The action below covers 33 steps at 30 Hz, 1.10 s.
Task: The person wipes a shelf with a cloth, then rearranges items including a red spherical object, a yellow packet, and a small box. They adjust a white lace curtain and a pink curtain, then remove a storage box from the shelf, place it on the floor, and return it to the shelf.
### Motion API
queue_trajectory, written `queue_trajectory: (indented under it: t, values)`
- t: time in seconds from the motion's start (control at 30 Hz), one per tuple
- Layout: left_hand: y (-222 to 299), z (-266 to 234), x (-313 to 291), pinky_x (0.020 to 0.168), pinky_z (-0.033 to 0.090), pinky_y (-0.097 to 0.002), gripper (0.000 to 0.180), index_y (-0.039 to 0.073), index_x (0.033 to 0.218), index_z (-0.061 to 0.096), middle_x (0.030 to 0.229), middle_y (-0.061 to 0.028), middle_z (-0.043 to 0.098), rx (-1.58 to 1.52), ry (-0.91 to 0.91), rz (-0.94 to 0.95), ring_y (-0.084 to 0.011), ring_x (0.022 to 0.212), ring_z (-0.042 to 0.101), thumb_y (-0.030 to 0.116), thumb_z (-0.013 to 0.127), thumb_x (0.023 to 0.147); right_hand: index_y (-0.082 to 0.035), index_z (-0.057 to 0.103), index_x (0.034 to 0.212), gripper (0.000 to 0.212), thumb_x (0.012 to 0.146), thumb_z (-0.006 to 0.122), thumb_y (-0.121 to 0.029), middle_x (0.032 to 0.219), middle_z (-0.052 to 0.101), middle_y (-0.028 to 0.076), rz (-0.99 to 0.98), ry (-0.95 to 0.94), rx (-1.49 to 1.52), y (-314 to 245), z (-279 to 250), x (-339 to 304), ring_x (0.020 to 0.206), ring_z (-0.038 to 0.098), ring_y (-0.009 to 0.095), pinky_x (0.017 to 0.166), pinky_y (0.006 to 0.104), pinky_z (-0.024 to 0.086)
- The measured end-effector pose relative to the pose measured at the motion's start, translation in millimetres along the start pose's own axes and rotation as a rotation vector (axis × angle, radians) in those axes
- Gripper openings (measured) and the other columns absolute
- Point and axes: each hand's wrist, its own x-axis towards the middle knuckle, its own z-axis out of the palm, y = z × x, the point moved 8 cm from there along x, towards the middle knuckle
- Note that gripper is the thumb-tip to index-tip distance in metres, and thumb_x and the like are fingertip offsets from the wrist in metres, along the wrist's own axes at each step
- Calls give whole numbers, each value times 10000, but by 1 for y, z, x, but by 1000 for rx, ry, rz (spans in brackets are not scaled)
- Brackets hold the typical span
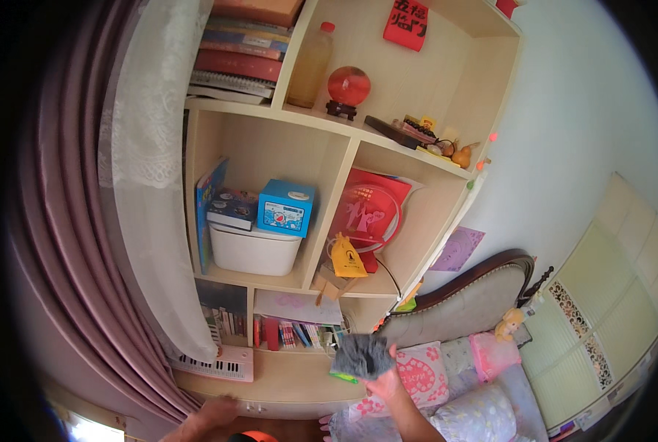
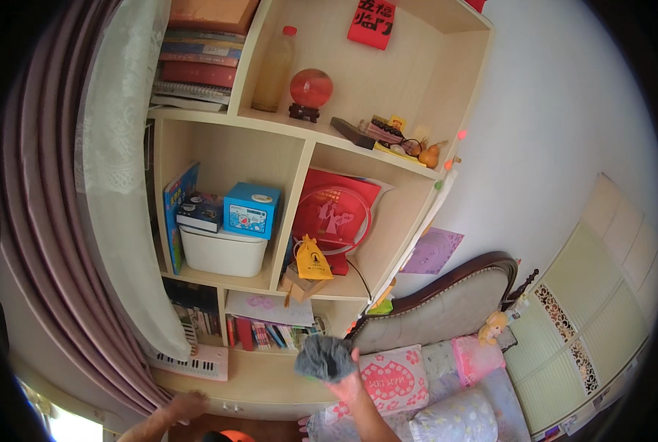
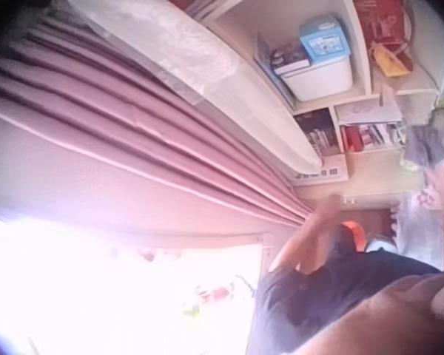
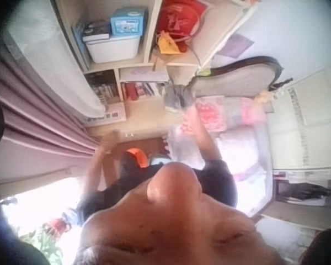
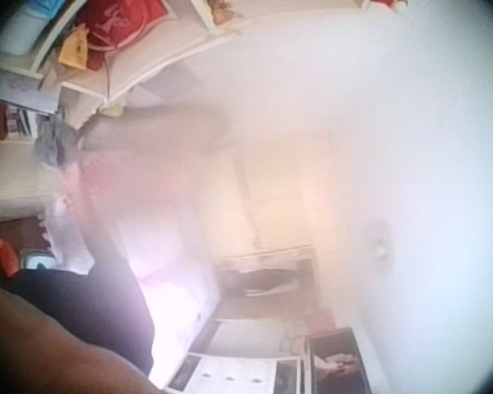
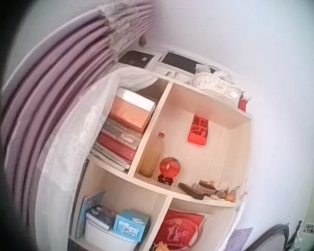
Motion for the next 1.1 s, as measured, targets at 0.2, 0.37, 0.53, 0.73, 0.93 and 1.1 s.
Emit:
queue_trajectory:
  t: [0.2,0.37,0.53,0.73,0.93,1.1]
  values:
    - [-75,-310,60,682,542,-423,95,55,884,660,859,-141,642,-218,567,-140,-335,800,649,144,630,874,-52,600,1230,410,825,653,-18,1159,673,83,-260,73,-317,-64,107,13,1057,664,249,910,438,552]
    - [-115,-450,63,685,542,-365,109,2,946,667,852,-131,650,-575,723,-121,-288,789,661,99,666,897,2,606,1207,342,876,622,-83,1129,682,108,-352,170,-369,-95,159,14,1025,676,251,912,419,547]
    - [-134,-501,137,690,567,-338,194,-15,949,672,900,-115,682,-1266,448,-50,-200,792,675,163,602,984,6,605,1210,336,912,627,-147,1116,685,113,-392,361,-309,-101,154,13,1007,682,256,923,408,545]
    - [-118,-547,239,637,611,-412,468,-54,1172,549,980,-176,670,-1931,322,-126,-274,860,711,381,577,1000,-16,562,1259,361,946,624,-185,1164,671,104,-420,223,-146,-96,151,46,1024,678,233,901,389,558]
    - [-108,-588,318,654,621,-474,693,-108,1259,428,1068,-268,613,-2114,415,-116,-358,909,705,492,603,960,-45,610,1211,296,958,621,-199,1129,698,87,-471,232,-61,-95,145,64,1003,689,224,924,381,544]
    - [-112,-599,354,791,609,-526,655,-121,1304,392,1163,-347,556,-2249,546,-46,-427,995,671,399,615,974,-10,580,1242,336,962,630,-189,1167,678,99,-451,241,-59,-94,138,55,1043,673,228,910,365,544]
